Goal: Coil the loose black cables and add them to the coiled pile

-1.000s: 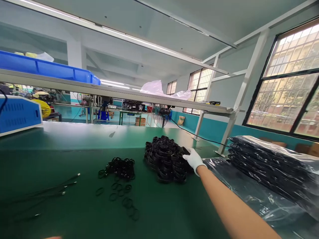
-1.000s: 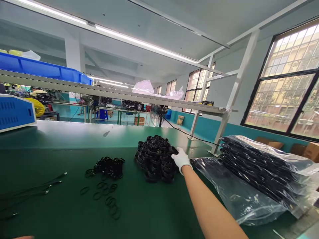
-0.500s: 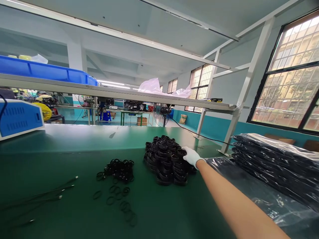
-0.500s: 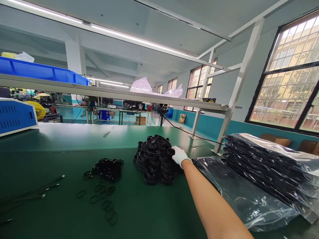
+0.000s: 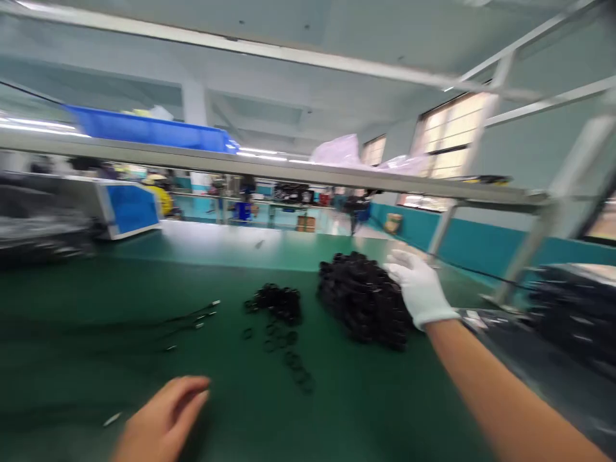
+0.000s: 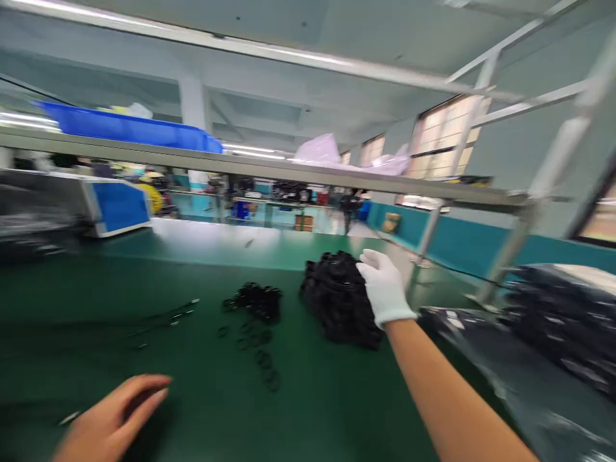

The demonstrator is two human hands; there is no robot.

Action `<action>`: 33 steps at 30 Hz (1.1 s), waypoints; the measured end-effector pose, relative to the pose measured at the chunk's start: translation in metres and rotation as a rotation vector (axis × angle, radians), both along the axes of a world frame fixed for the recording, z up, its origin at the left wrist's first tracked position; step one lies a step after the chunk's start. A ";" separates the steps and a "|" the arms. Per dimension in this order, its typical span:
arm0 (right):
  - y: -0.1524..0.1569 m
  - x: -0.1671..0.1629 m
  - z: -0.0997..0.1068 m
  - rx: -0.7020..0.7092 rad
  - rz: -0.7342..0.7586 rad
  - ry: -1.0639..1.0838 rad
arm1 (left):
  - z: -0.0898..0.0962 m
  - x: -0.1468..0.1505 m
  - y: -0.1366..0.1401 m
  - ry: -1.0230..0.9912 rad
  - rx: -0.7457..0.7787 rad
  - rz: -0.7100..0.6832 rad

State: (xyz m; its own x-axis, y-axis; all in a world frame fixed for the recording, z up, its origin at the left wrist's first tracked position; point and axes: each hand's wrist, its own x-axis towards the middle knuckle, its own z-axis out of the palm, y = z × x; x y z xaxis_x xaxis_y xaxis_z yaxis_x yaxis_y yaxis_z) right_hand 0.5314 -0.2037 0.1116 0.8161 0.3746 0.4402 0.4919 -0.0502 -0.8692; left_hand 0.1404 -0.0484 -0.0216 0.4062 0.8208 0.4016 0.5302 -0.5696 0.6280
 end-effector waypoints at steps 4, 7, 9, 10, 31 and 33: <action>0.026 -0.125 -0.017 -0.062 0.415 0.102 | 0.025 0.007 -0.029 0.049 -0.029 -0.077; 0.041 -0.206 -0.040 -0.169 0.623 0.187 | 0.030 0.005 -0.042 0.095 -0.009 -0.017; 0.048 -0.246 -0.064 -0.247 0.685 0.175 | 0.035 -0.007 -0.052 0.093 0.016 -0.008; 0.051 -0.259 -0.077 -0.285 0.676 0.115 | 0.038 -0.017 -0.056 0.082 0.031 -0.008; 0.046 -0.275 -0.119 -0.609 0.634 0.015 | 0.063 -0.129 0.027 0.471 0.014 0.428; 0.048 -0.276 -0.119 -0.587 0.646 0.012 | 0.058 -0.115 0.029 0.516 0.017 0.303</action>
State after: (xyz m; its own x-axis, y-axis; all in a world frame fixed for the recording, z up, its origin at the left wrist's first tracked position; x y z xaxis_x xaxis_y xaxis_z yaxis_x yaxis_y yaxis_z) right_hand 0.2558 -0.1561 -0.0072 0.3692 0.9290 0.0241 0.5698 -0.2058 -0.7956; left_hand 0.0254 -0.0193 0.0361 0.3006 0.9259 0.2288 0.9048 -0.3527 0.2385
